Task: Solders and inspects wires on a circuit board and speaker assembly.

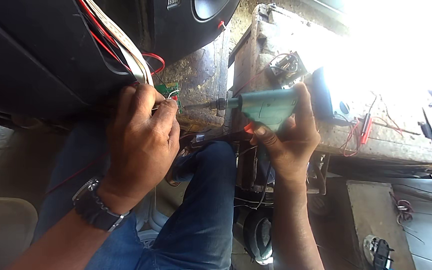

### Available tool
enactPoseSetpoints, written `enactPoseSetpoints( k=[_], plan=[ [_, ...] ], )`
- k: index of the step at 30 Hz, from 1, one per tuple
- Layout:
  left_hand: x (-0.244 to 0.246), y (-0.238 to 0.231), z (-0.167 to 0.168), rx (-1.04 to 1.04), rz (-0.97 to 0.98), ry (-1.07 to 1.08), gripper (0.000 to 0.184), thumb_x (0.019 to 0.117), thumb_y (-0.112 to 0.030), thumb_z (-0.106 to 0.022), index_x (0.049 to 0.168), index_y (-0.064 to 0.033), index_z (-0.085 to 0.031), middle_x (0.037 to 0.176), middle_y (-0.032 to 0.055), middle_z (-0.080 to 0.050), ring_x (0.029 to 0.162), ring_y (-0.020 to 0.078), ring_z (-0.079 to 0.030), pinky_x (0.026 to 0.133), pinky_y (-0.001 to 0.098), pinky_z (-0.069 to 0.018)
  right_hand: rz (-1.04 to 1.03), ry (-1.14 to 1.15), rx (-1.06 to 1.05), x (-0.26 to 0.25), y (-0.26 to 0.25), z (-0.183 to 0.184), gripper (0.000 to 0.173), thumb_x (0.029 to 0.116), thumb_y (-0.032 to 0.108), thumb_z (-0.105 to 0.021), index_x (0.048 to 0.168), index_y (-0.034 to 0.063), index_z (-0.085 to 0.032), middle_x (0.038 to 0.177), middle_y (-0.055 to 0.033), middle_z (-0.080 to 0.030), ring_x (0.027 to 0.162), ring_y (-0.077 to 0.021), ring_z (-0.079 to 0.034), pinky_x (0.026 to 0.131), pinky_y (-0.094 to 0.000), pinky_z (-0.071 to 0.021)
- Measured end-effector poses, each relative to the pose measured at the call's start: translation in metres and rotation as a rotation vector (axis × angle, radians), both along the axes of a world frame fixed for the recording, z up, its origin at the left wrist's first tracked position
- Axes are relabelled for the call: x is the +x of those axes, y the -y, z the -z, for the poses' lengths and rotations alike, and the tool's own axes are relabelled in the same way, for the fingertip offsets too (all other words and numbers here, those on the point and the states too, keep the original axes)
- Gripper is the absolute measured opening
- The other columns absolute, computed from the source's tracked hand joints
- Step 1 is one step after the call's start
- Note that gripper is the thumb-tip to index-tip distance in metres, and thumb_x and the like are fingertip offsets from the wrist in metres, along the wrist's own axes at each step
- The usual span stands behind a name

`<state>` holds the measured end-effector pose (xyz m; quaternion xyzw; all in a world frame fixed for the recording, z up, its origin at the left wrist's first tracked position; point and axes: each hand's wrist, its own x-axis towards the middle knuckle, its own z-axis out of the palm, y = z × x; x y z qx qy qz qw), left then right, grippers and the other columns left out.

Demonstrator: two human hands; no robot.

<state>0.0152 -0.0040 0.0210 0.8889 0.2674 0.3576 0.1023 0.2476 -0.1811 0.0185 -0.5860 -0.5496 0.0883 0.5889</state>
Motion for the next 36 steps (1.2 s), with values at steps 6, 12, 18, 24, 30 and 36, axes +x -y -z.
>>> enactPoseSetpoints(
  k=[6,12,18,24,30,36],
  plan=[
    [0.0004,0.0002,0.0003,0.002,-0.005,-0.001,0.022,0.1006,-0.014,-0.056,0.108,-0.0036,-0.074,0.11,0.0156,-0.064,0.11,0.0341,-0.058,0.089,0.0446,-0.0482,-0.003,-0.036,0.008,0.0001,0.001,0.0008,0.089,0.0906,0.004,-0.077,0.161,0.0025,-0.023,0.129,-0.0155,-0.064,0.083,-0.0232,-0.072,0.064,-0.0358,-0.0662],
    [0.0007,0.0004,0.0004,0.002,-0.003,0.004,0.021,0.1002,-0.013,-0.056,0.107,-0.0031,-0.074,0.11,0.016,-0.064,0.11,0.0341,-0.058,0.088,0.0442,-0.0481,-0.007,-0.044,0.007,0.0015,0.0019,0.0018,0.088,0.0908,0.003,-0.076,0.161,0.0033,-0.023,0.128,-0.0147,-0.063,0.083,-0.0228,-0.072,0.064,-0.0356,-0.0662],
    [0.0006,0.0001,0.0005,0.008,-0.003,-0.002,0.022,0.1003,-0.013,-0.056,0.107,-0.0029,-0.073,0.11,0.0164,-0.063,0.111,0.0348,-0.057,0.09,0.0451,-0.0474,-0.003,-0.042,0.001,0.001,0.0019,0.0012,0.089,0.0902,0.003,-0.077,0.161,0.0025,-0.023,0.13,-0.0154,-0.063,0.083,-0.0227,-0.072,0.064,-0.0352,-0.0661],
    [0.0005,0.0006,0.0,0.005,-0.005,-0.008,0.022,0.1005,-0.013,-0.055,0.107,-0.003,-0.073,0.111,0.0163,-0.064,0.111,0.035,-0.058,0.089,0.0451,-0.0476,-0.012,-0.044,0.007,0.0011,0.0015,0.0016,0.089,0.0898,0.002,-0.077,0.161,0.0022,-0.023,0.13,-0.0154,-0.063,0.083,-0.0224,-0.072,0.065,-0.035,-0.0661],
    [0.0005,0.0004,-0.0003,0.007,-0.008,-0.019,0.022,0.1005,-0.014,-0.055,0.107,-0.0032,-0.073,0.11,0.0162,-0.063,0.11,0.0349,-0.057,0.089,0.0456,-0.0473,-0.006,-0.038,0.001,0.0005,0.0011,0.0009,0.088,0.0902,0.003,-0.077,0.161,0.0023,-0.024,0.127,-0.0149,-0.064,0.081,-0.0225,-0.072,0.064,-0.0357,-0.066],
    [0.0005,0.0006,-0.0006,0.01,-0.008,-0.027,0.023,0.1005,-0.014,-0.054,0.109,-0.0027,-0.073,0.11,0.0166,-0.063,0.11,0.0354,-0.057,0.09,0.0465,-0.047,-0.001,-0.016,0.007,0.0014,0.0014,0.0024,0.089,0.0903,0.003,-0.077,0.161,0.0014,-0.023,0.13,-0.0156,-0.062,0.084,-0.0228,-0.072,0.065,-0.0358,-0.0663]
  ],
)
